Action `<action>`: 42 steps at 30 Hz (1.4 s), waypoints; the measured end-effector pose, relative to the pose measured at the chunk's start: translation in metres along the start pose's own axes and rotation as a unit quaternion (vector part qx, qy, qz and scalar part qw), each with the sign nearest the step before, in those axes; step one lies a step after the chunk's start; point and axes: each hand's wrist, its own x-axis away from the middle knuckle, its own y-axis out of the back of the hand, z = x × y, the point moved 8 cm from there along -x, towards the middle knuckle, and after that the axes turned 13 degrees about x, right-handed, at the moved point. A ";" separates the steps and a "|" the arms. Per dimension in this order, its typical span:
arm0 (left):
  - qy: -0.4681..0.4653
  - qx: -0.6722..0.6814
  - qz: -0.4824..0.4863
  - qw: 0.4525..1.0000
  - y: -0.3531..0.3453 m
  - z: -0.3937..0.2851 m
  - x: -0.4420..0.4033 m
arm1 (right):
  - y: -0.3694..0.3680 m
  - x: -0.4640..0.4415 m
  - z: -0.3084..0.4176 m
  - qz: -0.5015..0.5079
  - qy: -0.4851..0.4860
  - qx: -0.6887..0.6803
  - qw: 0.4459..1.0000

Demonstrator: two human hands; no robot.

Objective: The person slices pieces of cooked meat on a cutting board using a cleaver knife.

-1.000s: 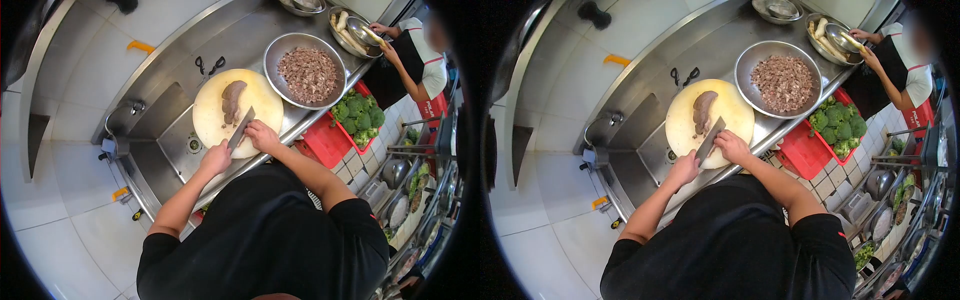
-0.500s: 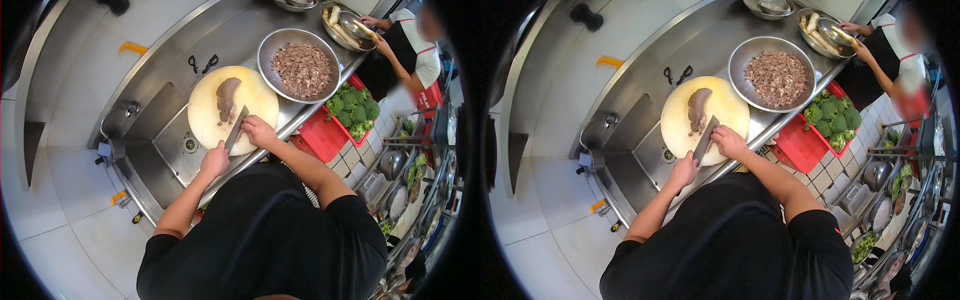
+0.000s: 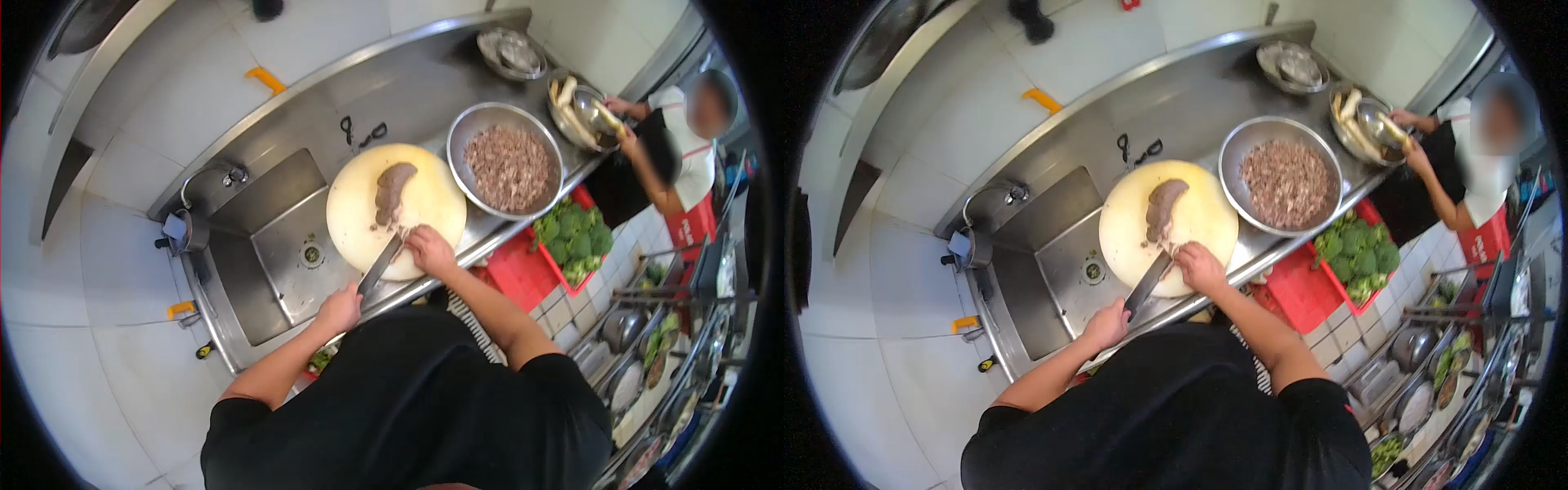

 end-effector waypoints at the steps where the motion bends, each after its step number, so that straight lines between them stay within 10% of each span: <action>1: 0.002 0.014 0.005 1.000 -0.006 -0.002 -0.001 | 0.001 0.000 0.000 0.015 -0.010 -0.007 1.000; 9: -0.055 0.051 -0.025 0.997 0.038 -0.036 -0.038 | -0.002 0.009 -0.011 0.014 -0.040 -0.033 0.999; 16: -0.136 0.091 -0.090 0.982 0.090 -0.033 -0.081 | -0.025 -0.015 0.027 0.167 0.150 0.181 0.958; 42: -0.103 -0.039 -0.039 0.993 0.081 -0.043 -0.110 | -0.020 0.024 0.005 0.027 -0.137 0.157 0.978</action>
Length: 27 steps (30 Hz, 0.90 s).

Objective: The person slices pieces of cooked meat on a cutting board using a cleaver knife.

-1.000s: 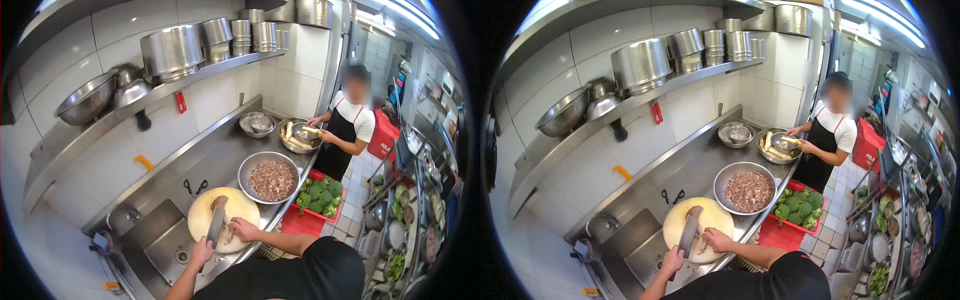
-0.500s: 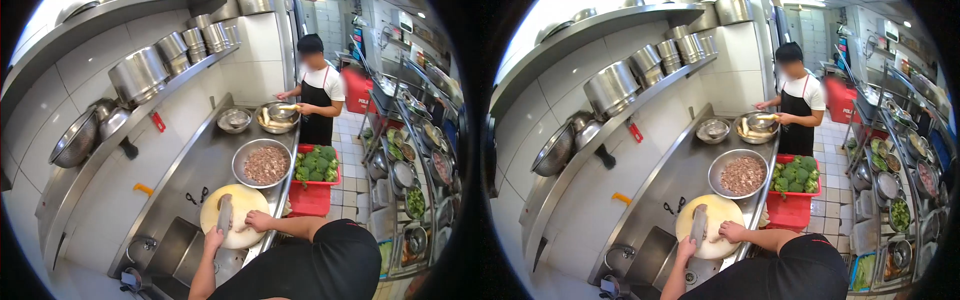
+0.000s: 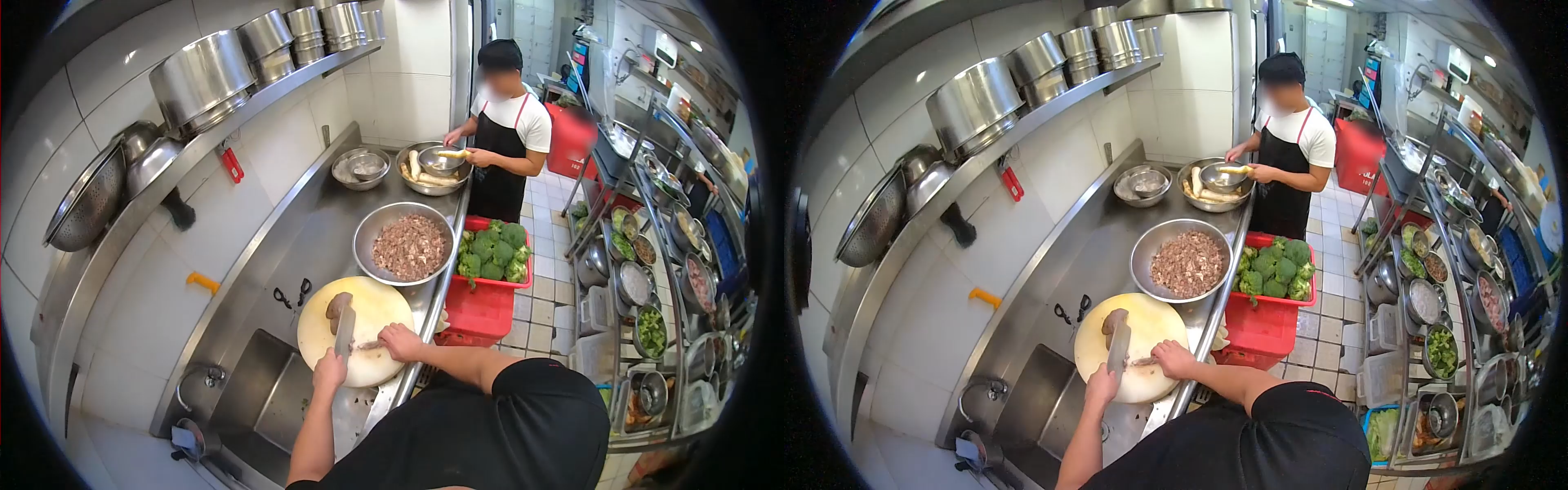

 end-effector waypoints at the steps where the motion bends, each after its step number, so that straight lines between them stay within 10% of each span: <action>1: 0.002 -0.010 0.003 1.000 -0.001 -0.003 0.001 | -0.001 0.000 -0.004 -0.007 -0.014 -0.013 1.000; 27: -0.005 -0.030 -0.005 1.000 -0.007 -0.011 0.004 | 0.018 0.005 0.006 -0.012 0.010 -0.020 1.000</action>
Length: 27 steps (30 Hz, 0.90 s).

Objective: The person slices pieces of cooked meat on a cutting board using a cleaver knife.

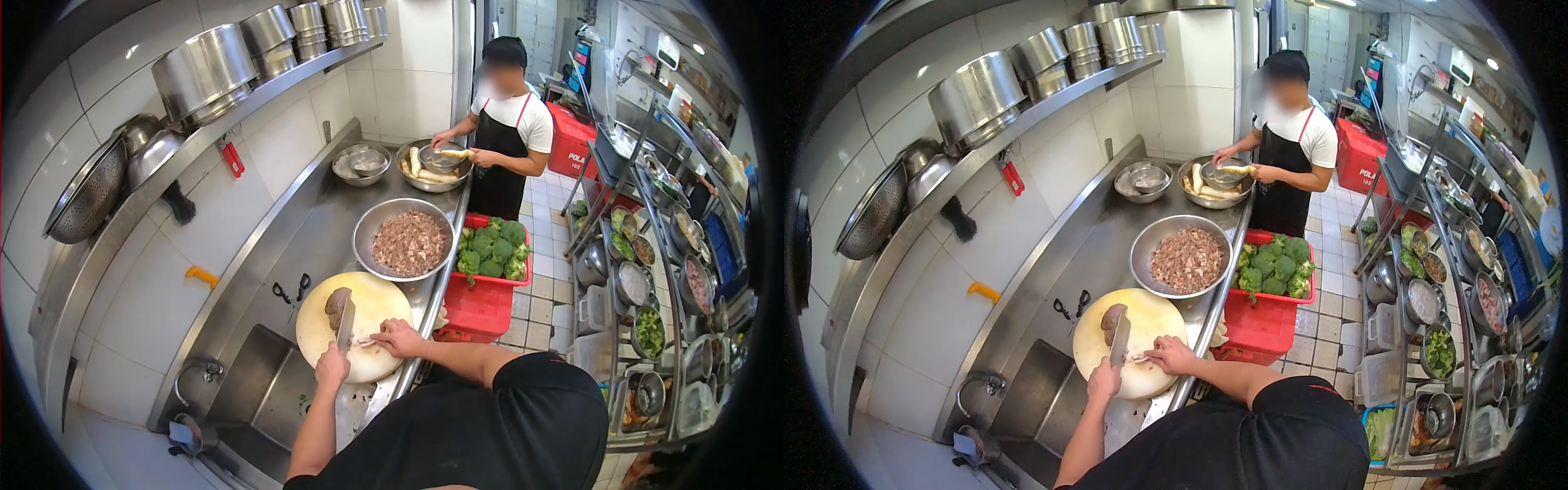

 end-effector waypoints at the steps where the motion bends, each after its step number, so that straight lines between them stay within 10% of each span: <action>1: 0.002 -0.002 0.000 1.000 0.000 0.000 0.001 | -0.003 -0.003 -0.003 0.006 -0.008 -0.007 1.000; 8: -0.010 0.007 -0.002 1.000 0.002 -0.002 -0.003 | 0.100 -0.039 -0.118 -0.337 -0.105 -0.064 0.933; 9: -0.014 0.001 0.003 1.000 -0.001 -0.001 -0.004 | 0.121 -0.041 -0.170 -0.296 -0.252 -0.132 0.912; 10: -0.013 -0.002 -0.001 1.000 -0.001 -0.001 -0.005 | 0.163 -0.042 -0.203 -0.470 -0.214 -0.115 0.849; 12: -0.014 -0.009 -0.005 1.000 -0.003 -0.004 -0.004 | 0.195 -0.038 -0.280 -0.354 -0.354 -0.428 0.752; 16: -0.004 -0.023 -0.003 1.000 -0.004 -0.010 -0.004 | 0.185 -0.007 -0.372 -0.284 -0.420 -0.206 0.837; 20: -0.005 -0.028 0.002 1.000 -0.007 -0.008 -0.007 | 0.120 0.003 -0.258 -0.140 -0.297 -0.006 0.944; 27: 0.005 -0.015 0.008 1.000 -0.001 -0.004 -0.010 | 0.063 -0.002 -0.189 -0.029 -0.336 0.152 0.929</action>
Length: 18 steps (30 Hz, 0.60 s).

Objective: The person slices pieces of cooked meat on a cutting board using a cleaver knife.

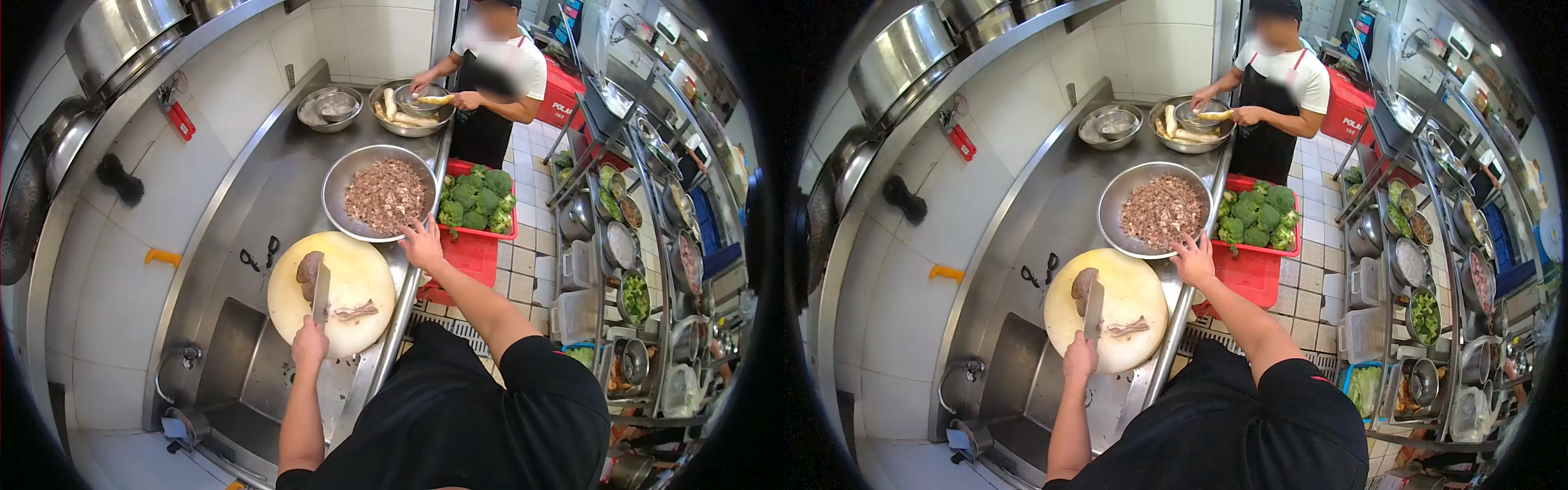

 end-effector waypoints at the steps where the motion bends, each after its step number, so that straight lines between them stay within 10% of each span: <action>1: -0.002 0.001 0.001 1.000 -0.001 0.000 0.000 | 0.001 -0.001 0.000 0.007 0.005 0.002 1.000; 18: 0.007 0.006 0.007 1.000 -0.002 0.003 -0.002 | -0.010 0.001 -0.001 0.065 0.009 0.030 0.997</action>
